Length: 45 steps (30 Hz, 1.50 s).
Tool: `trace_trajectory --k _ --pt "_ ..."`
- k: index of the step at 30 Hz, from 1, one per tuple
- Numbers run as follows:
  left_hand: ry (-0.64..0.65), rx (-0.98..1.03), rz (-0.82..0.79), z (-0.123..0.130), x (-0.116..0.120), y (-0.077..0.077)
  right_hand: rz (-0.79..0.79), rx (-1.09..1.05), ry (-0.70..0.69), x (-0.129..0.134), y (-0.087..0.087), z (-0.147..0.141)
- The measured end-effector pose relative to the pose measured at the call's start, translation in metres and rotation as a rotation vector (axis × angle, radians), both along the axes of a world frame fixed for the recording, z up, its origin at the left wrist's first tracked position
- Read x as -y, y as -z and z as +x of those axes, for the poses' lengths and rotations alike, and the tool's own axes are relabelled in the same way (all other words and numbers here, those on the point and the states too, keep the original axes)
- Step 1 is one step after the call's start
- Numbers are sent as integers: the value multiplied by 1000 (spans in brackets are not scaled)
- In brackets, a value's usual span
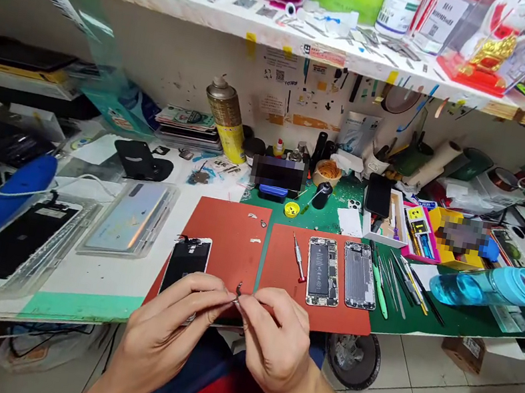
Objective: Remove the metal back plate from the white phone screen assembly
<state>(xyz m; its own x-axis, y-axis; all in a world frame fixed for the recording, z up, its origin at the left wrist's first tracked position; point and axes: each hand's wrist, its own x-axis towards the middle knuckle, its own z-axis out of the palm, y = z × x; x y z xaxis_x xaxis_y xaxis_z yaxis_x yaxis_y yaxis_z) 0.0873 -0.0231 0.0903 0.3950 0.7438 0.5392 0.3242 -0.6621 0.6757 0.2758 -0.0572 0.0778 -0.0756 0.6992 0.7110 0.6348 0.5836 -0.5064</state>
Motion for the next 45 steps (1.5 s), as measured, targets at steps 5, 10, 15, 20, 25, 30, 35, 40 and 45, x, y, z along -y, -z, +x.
trace_trajectory --k 5,10,15,20,25,30,35,40,45 --pt "-11 -10 41 -1 4 1 48 34 9 1 1 0" --pt "-14 -17 45 -2 5 1 59 35 -5 0 2 -1" --pt "-13 -18 41 -3 5 1 51 27 -31 0 4 -2" --pt "0 -15 34 -3 7 2 27 42 -61 2 2 0" --pt "-3 -14 23 -4 9 6 28 61 -66 2 3 1" --pt "5 -45 18 -6 11 9 7 90 -103 3 5 4" --pt "11 -50 14 -6 12 9 -4 115 -137 3 5 6" --pt "14 -63 20 -6 12 8 2 112 -149 3 3 5" --pt "24 -61 13 -6 11 7 -12 105 -158 2 2 5"
